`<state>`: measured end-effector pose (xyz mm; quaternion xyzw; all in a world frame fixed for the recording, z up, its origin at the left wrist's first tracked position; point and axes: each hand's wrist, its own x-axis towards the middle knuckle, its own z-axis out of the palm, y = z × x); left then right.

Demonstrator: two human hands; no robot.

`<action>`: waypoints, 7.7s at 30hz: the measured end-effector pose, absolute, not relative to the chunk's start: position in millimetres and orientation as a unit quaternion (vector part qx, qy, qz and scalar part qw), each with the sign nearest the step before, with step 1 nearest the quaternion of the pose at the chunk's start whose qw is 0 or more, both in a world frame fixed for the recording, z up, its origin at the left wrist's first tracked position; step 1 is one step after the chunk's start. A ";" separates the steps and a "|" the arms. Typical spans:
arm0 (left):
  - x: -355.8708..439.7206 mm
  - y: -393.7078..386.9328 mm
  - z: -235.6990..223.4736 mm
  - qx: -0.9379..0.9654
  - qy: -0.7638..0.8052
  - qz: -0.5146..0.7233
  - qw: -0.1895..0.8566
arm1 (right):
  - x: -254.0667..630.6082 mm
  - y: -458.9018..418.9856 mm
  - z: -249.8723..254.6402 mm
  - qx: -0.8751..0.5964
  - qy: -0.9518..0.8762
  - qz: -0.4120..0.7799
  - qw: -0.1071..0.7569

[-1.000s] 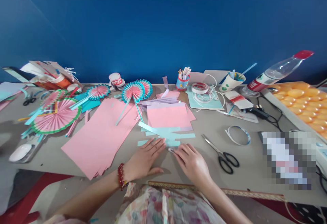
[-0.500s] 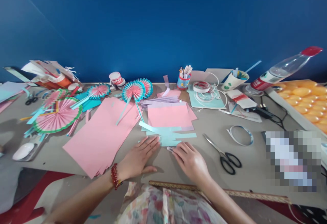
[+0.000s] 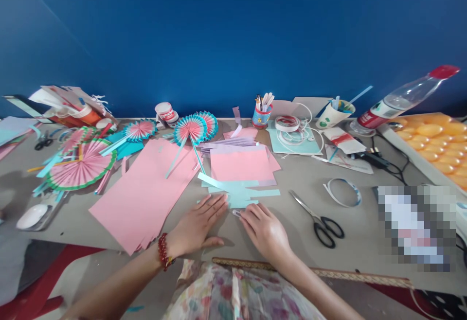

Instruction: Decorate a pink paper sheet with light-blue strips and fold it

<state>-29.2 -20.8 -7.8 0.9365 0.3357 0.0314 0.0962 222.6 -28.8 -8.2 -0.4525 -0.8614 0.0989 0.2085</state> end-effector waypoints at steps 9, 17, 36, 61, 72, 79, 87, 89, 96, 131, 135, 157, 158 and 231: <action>-46.4 -13.1 1.5 0.931 0.322 0.050 0.163 | 219.7 -27.1 -9.2 -0.452 -0.862 0.114 0.199; -65.5 -10.0 0.2 0.930 0.290 0.037 0.221 | 220.1 -25.7 -6.5 -0.450 -0.864 0.121 0.190; -65.4 -11.5 -1.4 0.930 0.294 0.039 0.216 | 209.0 -25.5 -4.2 -0.436 -0.873 0.118 0.186; -91.9 -18.6 -3.9 0.890 0.320 0.144 0.292 | 199.3 -23.9 -6.6 -0.449 -0.862 0.127 0.197; -91.2 -22.0 -0.6 0.890 0.335 0.117 0.286 | 195.2 -24.7 -5.9 -0.438 -0.872 0.112 0.187; -90.6 -22.6 -1.6 0.887 0.337 0.125 0.289 | 190.4 -24.4 -6.0 -0.432 -0.878 0.100 0.182; -90.1 -20.8 0.9 0.867 0.358 0.150 0.313 | 189.1 -22.4 -10.3 -0.430 -0.879 0.101 0.178; -86.8 -11.9 6.7 0.864 0.373 0.151 0.304 | 189.5 -22.5 -10.3 -0.426 -0.881 0.103 0.181; -69.2 32.9 12.7 0.931 0.299 0.095 0.187 | 188.2 -23.8 -9.9 -0.433 -0.876 0.103 0.186; -79.2 32.5 -9.7 0.931 0.292 0.129 0.176 | 186.2 -25.3 -12.5 -0.413 -0.888 0.107 0.174; -82.7 32.1 -14.0 0.931 0.293 0.131 0.176 | 185.6 -35.1 -10.9 -0.384 -0.896 0.128 0.180; -37.0 18.5 3.4 0.881 0.436 0.138 0.124 | 295.4 -24.6 -4.6 -0.531 -0.755 0.102 0.371; -35.9 18.7 4.2 0.879 0.440 0.140 0.121 | 295.4 -24.2 -6.2 -0.533 -0.754 0.102 0.370; 8.2 2.9 -7.1 0.900 0.394 0.151 0.107 | 298.4 -39.8 -11.8 -0.473 -0.841 0.104 0.241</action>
